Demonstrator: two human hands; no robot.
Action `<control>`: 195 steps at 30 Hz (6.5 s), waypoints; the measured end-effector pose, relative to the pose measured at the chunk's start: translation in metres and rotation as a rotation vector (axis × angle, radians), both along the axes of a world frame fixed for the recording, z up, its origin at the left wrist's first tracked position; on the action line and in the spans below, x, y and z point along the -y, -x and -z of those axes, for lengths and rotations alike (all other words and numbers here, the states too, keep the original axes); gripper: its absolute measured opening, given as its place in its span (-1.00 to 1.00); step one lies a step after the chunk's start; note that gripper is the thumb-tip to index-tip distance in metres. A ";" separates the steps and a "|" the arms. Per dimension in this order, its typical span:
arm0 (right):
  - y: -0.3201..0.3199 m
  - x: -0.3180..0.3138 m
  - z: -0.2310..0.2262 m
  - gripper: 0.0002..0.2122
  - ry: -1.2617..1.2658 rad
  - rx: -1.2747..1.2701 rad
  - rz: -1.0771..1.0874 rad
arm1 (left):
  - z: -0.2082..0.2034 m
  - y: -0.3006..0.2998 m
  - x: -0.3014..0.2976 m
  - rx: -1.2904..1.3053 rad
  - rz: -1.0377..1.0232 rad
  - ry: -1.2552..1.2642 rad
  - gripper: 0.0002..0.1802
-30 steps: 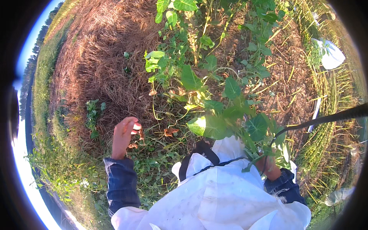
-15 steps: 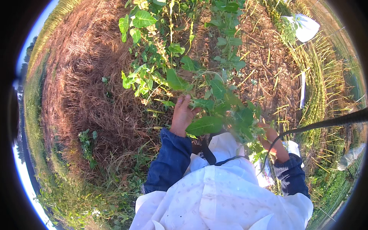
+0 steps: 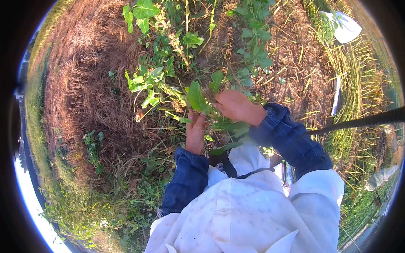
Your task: The person harvests crops in an outdoor field, first by picking leafy greens from a plant by hand and then using a sickle to cut tall stalks near the base.
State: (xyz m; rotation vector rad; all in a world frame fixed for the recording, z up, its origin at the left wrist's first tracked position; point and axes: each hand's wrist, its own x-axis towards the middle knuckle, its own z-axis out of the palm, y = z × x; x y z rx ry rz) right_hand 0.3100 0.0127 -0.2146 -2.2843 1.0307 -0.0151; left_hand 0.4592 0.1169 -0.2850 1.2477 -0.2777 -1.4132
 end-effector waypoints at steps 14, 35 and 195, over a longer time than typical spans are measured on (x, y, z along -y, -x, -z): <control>0.185 -0.024 -0.119 -0.81 -0.109 0.868 1.173 | -0.003 -0.013 -0.009 -0.306 0.026 0.061 -0.88; 0.003 0.010 -0.019 -0.80 -0.005 0.091 0.172 | -0.006 -0.027 -0.025 -0.022 0.108 0.039 -0.70; -0.098 -0.113 0.168 -0.68 -1.171 0.536 0.918 | -0.183 -0.330 -0.232 1.932 0.511 -0.495 -0.55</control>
